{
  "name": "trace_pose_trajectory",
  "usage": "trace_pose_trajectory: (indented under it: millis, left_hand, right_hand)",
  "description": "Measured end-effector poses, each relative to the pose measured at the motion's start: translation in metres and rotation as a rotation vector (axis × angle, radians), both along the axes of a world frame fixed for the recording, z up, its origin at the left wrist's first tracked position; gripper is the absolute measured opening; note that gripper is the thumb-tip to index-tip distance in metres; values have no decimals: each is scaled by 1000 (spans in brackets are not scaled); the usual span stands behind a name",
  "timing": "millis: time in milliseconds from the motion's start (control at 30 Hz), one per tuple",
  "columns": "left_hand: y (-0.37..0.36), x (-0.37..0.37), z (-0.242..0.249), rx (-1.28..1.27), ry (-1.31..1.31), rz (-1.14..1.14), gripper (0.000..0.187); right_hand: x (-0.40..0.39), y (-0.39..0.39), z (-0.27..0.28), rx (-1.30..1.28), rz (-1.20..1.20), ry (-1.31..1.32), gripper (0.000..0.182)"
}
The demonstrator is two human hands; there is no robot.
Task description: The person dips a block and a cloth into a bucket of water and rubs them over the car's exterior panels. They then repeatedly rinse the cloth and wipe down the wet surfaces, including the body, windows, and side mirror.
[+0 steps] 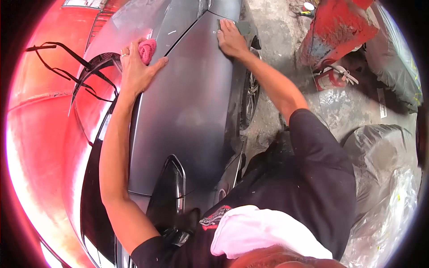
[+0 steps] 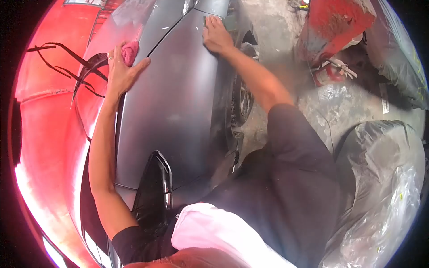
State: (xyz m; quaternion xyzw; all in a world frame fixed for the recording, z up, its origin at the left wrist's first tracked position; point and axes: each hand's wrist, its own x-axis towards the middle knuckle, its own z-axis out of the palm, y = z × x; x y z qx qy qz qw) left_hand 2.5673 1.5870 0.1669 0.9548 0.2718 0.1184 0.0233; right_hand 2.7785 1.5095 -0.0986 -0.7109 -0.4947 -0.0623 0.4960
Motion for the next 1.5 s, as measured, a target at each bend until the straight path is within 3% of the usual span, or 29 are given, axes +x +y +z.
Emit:
trace_pose_trajectory:
  millis: [67, 133, 167, 233, 267, 300, 367, 400, 433, 500, 533, 567, 633, 700, 767, 867, 933, 967, 1000, 1033, 1067, 1133, 1200, 1500]
  left_hand:
    - [0, -5, -3, 32, -10, -22, 79]
    - [4, 1, -2, 66, -29, -68, 78]
    - [2, -1, -3, 30, -23, -44, 77]
    - [6, 2, -2, 0, -21, -24, 76]
    - [6, 1, -3, 27, -23, -37, 75]
    - [6, -3, -4, 56, -17, -50, 75]
    - [1, -4, -3, 53, -24, -46, 73]
    - [0, -2, -2, 48, -39, -56, 72]
    - [5, -1, -1, 60, -42, -64, 72]
    - [16, -4, -10, 85, -62, -127, 67]
    - [20, -2, -10, 89, -73, -125, 67]
    - [22, -1, -10, 66, -75, -125, 64]
    - [19, -4, -13, 37, -68, -127, 61]
    - [18, -2, -12, 36, -106, -113, 56]
    - [18, -3, -10, 45, -100, -122, 55]
    - [10, -1, -8, 22, -111, -99, 56]
    - [12, -2, -8, 42, -122, -100, 50]
    - [12, -2, -9, 33, -132, -100, 50]
    - [14, -3, -10, 45, -135, -112, 50]
    - [15, -2, -10, 58, -137, -129, 50]
    - [15, 1, -10, 53, -154, -132, 50]
    - [10, -2, -11, 50, -156, -87, 57]
    - [9, -1, -6, 29, -133, -96, 57]
    - [-7, 13, 12, -77, -41, 13, 53]
  right_hand:
    - [-71, -29, 24, -146, -80, 298, 50]
    - [-192, -118, 33, -121, 173, 221, 48]
    - [-240, -141, -22, -97, 300, -84, 50]
    - [-229, -153, -44, -120, 402, -276, 53]
    - [-172, -145, 1, -170, 398, -160, 54]
    - [-116, -102, 0, -371, 219, -66, 56]
    - [6, -8, -5, -129, -30, 168, 54]
    - [11, 2, 23, -245, -99, 225, 53]
    - [8, 19, 50, -352, -176, 286, 52]
    - [-78, 43, 25, 70, -269, 15, 53]
    - [-141, -15, 95, -479, -367, -543, 56]
    - [-166, -34, 101, -476, -365, -549, 56]
    - [-196, -54, 101, 259, 148, 141, 52]
    - [-90, 14, 53, 74, -131, 81, 49]
    - [12, 49, 46, -82, -101, 252, 48]
    - [-54, 29, 41, 73, -161, 113, 49]
    - [-144, -41, 70, 83, -25, 242, 49]
    - [-177, -74, 62, 90, 38, -112, 51]
    - [-200, -112, 67, 62, 339, 161, 50]
    - [-194, -124, 48, 20, 367, -37, 51]
    - [-174, -118, 35, 11, 363, -52, 51]
    - [-107, -85, 16, -113, 35, 42, 52]
    - [-35, -42, 14, -114, -30, 94, 53]
    - [138, 58, -10, -142, 102, 112, 50]
